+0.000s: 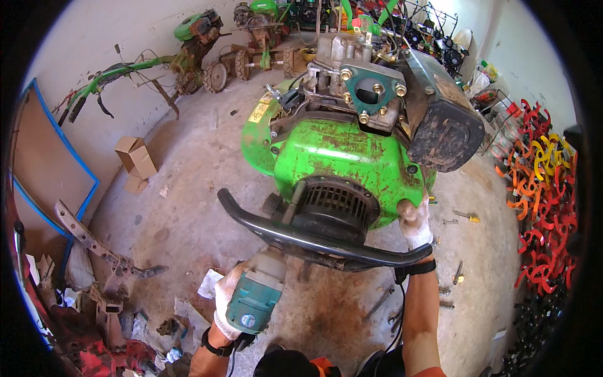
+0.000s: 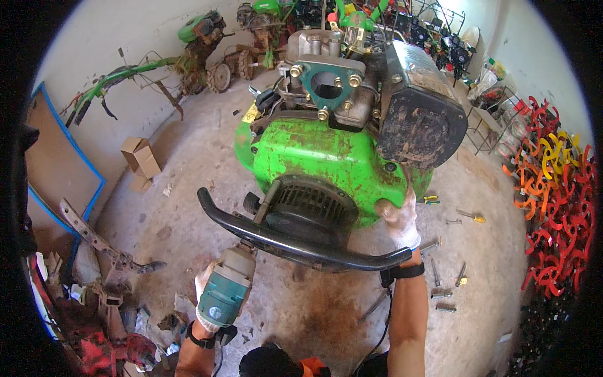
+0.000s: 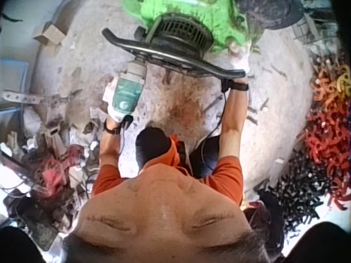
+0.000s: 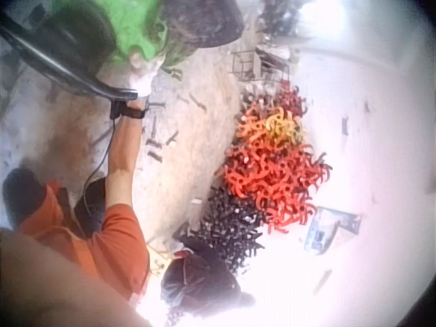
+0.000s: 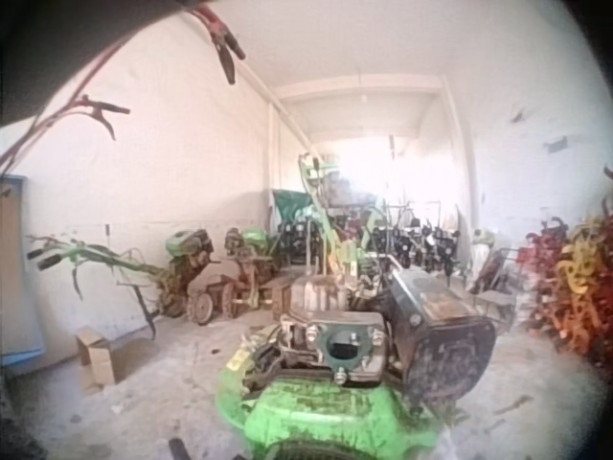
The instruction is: The person disassembles a green engine by removing bolts and components using a cordless impact wrench and hand tools. They remove the engine cover, fan housing, and other parts, placing them on the floor.
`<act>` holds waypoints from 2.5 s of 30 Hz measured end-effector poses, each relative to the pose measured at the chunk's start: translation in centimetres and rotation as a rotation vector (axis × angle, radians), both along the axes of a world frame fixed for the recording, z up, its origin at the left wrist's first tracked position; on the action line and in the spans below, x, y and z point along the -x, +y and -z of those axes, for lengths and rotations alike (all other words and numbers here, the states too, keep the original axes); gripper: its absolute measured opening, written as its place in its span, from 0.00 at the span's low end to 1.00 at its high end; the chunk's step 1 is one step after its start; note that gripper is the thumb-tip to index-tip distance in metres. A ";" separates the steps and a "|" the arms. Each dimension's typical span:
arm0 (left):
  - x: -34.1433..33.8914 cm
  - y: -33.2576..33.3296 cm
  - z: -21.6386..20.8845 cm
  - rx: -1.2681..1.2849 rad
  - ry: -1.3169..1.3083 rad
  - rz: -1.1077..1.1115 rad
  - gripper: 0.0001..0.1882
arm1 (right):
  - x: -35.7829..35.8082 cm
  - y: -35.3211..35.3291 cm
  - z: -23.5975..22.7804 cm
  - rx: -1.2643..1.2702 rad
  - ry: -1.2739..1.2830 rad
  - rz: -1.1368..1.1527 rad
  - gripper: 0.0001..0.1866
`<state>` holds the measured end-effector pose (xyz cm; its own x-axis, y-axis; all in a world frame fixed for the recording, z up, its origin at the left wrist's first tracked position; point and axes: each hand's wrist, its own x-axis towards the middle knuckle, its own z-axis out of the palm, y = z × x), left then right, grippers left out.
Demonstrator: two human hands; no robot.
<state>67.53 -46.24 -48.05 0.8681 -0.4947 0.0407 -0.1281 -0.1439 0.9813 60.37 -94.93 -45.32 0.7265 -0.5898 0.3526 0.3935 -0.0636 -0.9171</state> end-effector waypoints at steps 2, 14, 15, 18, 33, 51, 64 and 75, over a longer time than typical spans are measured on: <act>0.1 -0.2 0.0 0.004 -0.034 0.010 0.26 | 0.0 0.2 -0.2 0.046 -0.006 0.045 0.50; 3.4 -0.4 -2.9 0.190 0.207 -0.102 0.14 | -0.9 -0.6 1.0 0.206 -0.032 0.024 0.45; 4.0 0.0 -2.1 0.058 0.078 -0.084 0.15 | -0.9 -0.6 1.1 0.139 -0.065 0.020 0.38; 6.1 1.8 1.3 0.051 0.328 -0.146 0.17 | -0.4 -0.9 1.2 -0.017 -0.164 0.035 0.20; 11.6 7.6 11.8 0.042 -0.270 -0.023 0.31 | 1.0 -0.5 -2.0 -0.172 -0.041 0.001 0.48; 2.2 0.5 8.0 0.347 -0.267 0.094 0.34 | 3.6 0.3 -3.6 0.066 -0.005 0.341 0.48; 1.3 1.2 9.1 0.249 -0.168 0.123 0.37 | 4.9 1.2 -5.7 0.145 0.074 0.352 0.48; 7.5 2.7 12.8 0.224 -0.063 0.127 0.34 | 8.2 2.0 -8.5 0.226 0.150 0.368 0.48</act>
<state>59.98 -43.51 -60.86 0.7917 -0.5725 0.2130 -0.1927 0.0967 0.9765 52.14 -92.91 -36.84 0.5361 -0.7387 0.4084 0.1709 -0.3788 -0.9095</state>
